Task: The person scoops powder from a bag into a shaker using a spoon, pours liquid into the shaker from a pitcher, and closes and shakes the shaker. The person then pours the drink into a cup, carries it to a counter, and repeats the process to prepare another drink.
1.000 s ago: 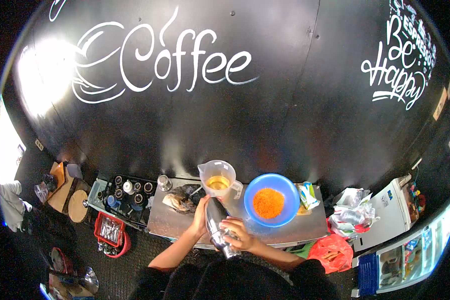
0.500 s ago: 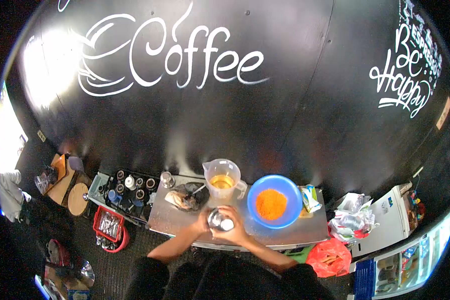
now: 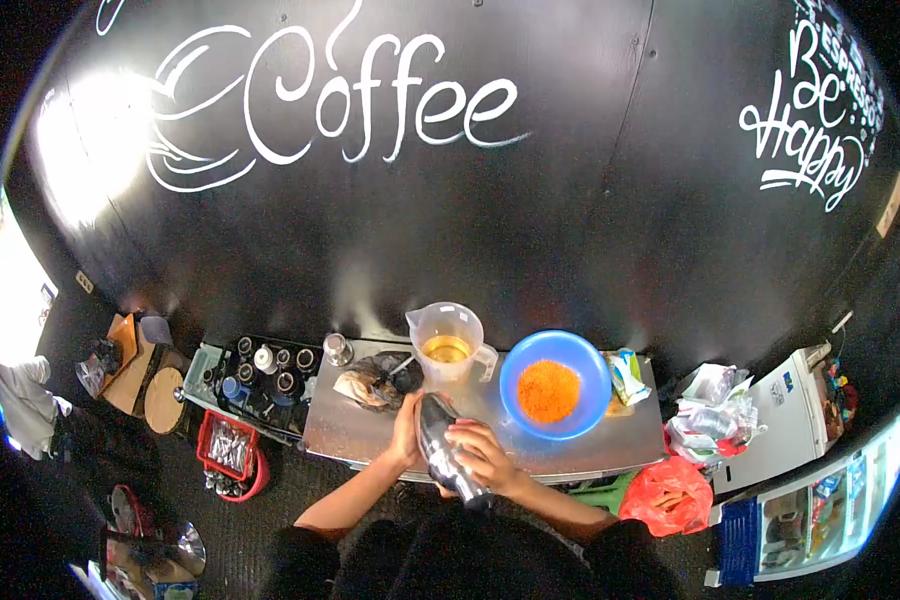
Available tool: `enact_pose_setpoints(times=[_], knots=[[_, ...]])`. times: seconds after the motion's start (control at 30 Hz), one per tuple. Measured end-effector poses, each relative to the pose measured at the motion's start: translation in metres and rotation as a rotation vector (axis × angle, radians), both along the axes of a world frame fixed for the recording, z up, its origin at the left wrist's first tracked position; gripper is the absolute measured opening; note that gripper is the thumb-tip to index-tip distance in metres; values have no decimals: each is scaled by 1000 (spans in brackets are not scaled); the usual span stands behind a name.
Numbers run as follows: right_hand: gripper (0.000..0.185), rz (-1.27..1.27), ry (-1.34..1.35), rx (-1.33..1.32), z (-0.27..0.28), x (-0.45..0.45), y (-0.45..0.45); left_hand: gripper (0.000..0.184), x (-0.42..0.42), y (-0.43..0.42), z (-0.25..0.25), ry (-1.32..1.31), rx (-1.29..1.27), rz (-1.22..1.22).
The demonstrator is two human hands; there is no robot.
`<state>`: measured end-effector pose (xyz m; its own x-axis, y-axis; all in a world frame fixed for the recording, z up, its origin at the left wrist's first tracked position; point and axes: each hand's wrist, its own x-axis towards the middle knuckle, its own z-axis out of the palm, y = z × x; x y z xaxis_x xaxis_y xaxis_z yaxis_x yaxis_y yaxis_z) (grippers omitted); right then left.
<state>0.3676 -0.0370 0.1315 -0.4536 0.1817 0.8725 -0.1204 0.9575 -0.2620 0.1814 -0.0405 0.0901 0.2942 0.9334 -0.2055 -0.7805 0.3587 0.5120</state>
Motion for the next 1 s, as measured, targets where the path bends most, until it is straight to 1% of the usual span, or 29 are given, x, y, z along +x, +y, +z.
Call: enact_pose_setpoints(times=[0.07, 0.1, 0.13, 0.17, 0.2, 0.23, 0.27, 0.33, 0.4, 0.43, 0.47, 0.53, 0.57, 0.6, 0.63, 0.67, 0.7, 0.73, 0.77, 0.8, 0.83, 0.87, 0.9, 0.93, 0.97, 1.0], knots=[[67, -21, 15, -349, -24, -11, -2, 38, -10, 9, -63, 112, -61, 50], [68, 4, 57, -632, -19, -18, -4, 45, 0, 5, -67, 259, -196, 133], [68, 6, 53, -623, -10, -15, -3, 45, 2, 8, -68, 255, -188, 137], [67, -12, 53, -518, 0, -10, -4, 45, 3, 10, -67, 190, -220, 136], [66, -32, 55, -421, 16, -8, -8, 44, 5, 6, -55, 128, -259, 130], [64, 1, 31, -275, 18, -2, -9, 45, 8, 4, -24, 7, -64, 73], [62, -50, -20, -56, 0, 4, -3, 46, 8, 0, 1, 94, -37, 90], [63, -16, -1, -233, -20, -3, -7, 47, 1, 5, -30, 132, -102, 86], [66, 49, 19, -601, -47, -11, -4, 48, 4, -4, -59, 122, -390, 173], [68, -3, 25, -772, -32, -11, -10, 50, -2, 7, -115, 110, -296, 114], [68, -7, 31, -762, -13, -9, -12, 50, -1, 11, -95, 114, -286, 109], [65, -18, 5, -230, 15, -1, -16, 49, 10, -2, -2, -11, -32, 61], [63, 92, 78, -61, 8, -1, -10, 48, 14, -4, 38, 121, -132, 121], [62, 27, 24, -42, 5, 1, -14, 46, 19, -2, 55, 198, -86, 241], [61, 46, -18, -150, -7, -5, -9, 46, 11, 2, 38, 145, -146, 148], [61, 67, -57, -270, -23, -12, -7, 46, -3, 6, 6, 94, -216, 57], [61, 85, -64, -420, -27, -14, -4, 47, -12, 9, -49, -49, -205, 84], [61, 86, -57, -413, -14, -16, -3, 50, -2, 5, -23, 168, -140, 188], [64, 66, -14, -313, 3, -16, -4, 53, 8, 1, 6, 404, -102, 289], [67, 43, 20, -227, 15, -14, -8, 54, 8, 7, 28, 310, -244, 277], [61, 22, 24, -56, 17, -12, -7, 59, 7, 13, 52, 366, -146, 330], [55, 56, 45, -48, 25, -11, -10, 62, 1, 14, 68, 133, -51, 195], [55, 28, 67, -156, 19, -14, -10, 55, 2, 12, 74, 170, -37, 243], [55, 5, 90, -262, 12, -19, -9, 48, 3, 10, 75, 209, -22, 297], [58, 5, 35, -253, 8, -24, -1, 47, -7, 15, 42, 237, -37, 284], [60, 3, -15, -248, 8, -30, 7, 46, -17, 22, -8, 270, -55, 268]])
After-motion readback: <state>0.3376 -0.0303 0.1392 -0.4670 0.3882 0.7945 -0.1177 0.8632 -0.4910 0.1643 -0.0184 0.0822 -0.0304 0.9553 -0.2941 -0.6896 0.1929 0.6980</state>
